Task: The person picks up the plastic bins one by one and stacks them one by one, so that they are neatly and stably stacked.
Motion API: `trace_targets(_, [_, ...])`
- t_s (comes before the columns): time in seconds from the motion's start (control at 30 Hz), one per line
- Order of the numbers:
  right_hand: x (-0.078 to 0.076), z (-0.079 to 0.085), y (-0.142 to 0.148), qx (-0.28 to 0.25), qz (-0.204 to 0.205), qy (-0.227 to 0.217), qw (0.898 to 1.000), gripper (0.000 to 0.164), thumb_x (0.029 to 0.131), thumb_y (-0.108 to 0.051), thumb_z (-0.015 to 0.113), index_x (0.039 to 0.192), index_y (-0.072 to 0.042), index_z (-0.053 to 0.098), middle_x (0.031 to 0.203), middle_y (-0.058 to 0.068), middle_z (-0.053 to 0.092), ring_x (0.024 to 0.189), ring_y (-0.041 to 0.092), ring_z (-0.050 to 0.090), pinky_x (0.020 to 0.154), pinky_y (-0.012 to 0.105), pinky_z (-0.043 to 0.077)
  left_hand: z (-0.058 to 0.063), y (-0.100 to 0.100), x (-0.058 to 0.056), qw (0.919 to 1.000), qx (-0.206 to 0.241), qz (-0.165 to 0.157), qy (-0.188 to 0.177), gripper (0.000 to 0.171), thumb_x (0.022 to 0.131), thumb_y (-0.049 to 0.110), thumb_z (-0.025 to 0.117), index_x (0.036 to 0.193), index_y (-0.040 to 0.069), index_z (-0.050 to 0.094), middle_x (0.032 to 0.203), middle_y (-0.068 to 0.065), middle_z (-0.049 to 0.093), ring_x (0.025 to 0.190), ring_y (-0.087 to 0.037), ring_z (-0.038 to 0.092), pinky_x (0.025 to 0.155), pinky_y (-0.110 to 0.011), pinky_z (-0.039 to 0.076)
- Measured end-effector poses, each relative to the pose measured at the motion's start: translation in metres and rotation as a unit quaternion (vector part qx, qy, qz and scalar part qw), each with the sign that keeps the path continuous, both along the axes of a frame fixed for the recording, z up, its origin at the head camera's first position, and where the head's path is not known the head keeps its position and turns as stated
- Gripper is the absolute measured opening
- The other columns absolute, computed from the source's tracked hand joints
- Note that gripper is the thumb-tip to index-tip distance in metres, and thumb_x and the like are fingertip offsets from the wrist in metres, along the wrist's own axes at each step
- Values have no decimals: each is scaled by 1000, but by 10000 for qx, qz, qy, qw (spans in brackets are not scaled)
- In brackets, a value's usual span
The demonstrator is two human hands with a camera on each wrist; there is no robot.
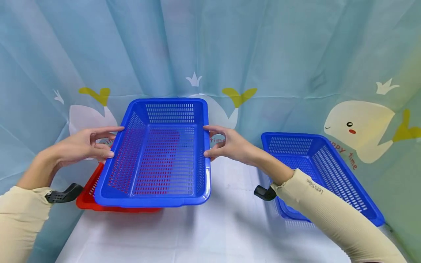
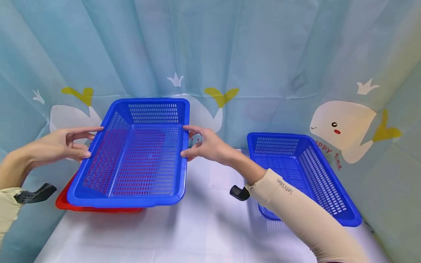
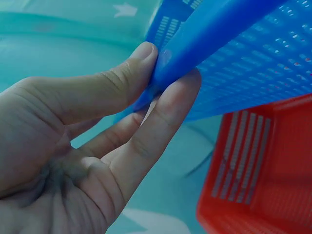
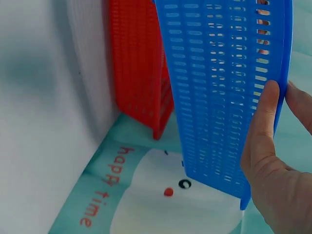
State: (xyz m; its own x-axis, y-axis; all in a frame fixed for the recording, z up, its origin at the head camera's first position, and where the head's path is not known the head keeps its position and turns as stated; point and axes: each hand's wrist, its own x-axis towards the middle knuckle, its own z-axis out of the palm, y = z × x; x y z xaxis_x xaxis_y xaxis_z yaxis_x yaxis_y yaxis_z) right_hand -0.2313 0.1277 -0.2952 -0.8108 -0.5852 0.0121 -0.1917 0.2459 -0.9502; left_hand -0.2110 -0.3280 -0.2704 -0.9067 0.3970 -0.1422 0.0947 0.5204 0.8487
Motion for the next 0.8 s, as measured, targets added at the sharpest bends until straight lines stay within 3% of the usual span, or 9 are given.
trace_targets(0.3, [-3, -1, -28, -277, 31, 83, 9996, 88, 86, -4, 83, 159, -8, 33, 133, 14, 49, 87, 32, 76, 100, 43, 54, -2, -31, 0, 9998, -116, 24, 168, 78, 95, 5, 71, 162, 18, 32, 135, -5, 51, 99, -31, 73, 82, -43, 62])
trace_targets(0.53, [-5, -6, -50, -572, 158, -8, 9982, 88, 85, 0, 82, 158, -5, 33, 131, 15, 49, 86, 34, 76, 99, 42, 55, -2, -52, 3, 9996, -18, -110, 268, 78, 96, -2, 67, 163, 18, 31, 132, -1, 52, 98, -32, 73, 79, -44, 62])
trace_targets(0.8, [-5, -19, -71, -634, 214, -73, 9977, 88, 87, -2, 82, 159, -7, 33, 131, 13, 48, 87, 31, 77, 102, 42, 53, -5, -70, 6, 9981, -491, 301, 230, 78, 97, 2, 68, 163, 23, 31, 131, 6, 49, 97, -27, 72, 76, -43, 61])
